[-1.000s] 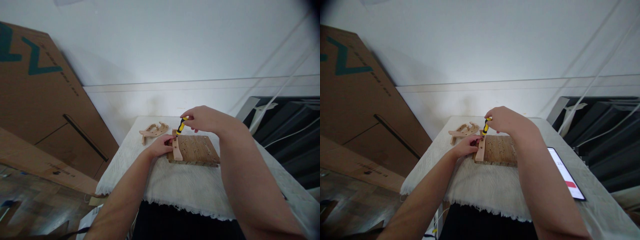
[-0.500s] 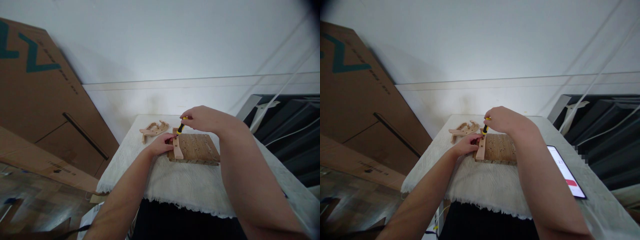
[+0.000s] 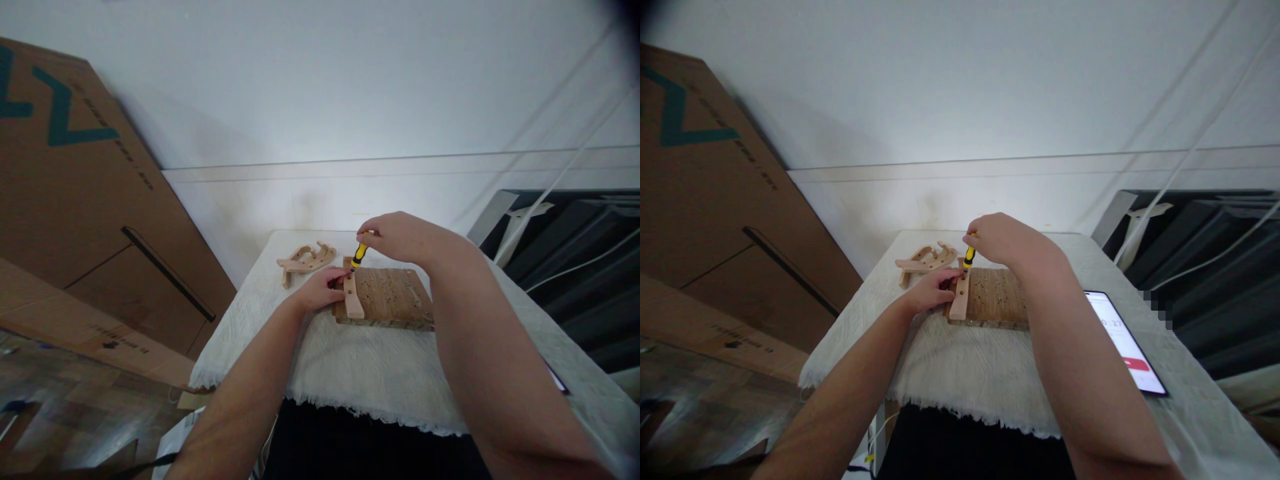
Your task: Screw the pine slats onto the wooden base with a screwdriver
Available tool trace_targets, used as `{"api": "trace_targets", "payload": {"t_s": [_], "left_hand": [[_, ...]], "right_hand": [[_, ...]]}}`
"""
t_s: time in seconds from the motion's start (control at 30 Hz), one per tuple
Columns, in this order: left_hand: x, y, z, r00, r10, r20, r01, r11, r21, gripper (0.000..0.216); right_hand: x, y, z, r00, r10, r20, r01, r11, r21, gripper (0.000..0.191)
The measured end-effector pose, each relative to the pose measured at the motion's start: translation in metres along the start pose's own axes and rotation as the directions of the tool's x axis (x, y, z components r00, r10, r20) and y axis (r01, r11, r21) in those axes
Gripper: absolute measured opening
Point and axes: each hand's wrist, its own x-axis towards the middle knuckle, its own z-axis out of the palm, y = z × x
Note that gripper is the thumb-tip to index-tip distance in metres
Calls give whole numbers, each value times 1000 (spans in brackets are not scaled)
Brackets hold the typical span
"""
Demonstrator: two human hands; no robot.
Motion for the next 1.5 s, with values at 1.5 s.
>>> {"api": "trace_targets", "payload": {"t_s": [1.5], "left_hand": [[0, -3, 1, 999, 48, 17, -47, 997, -58, 42]], "right_hand": [[2, 5, 4, 998, 50, -34, -51, 998, -40, 38]]}}
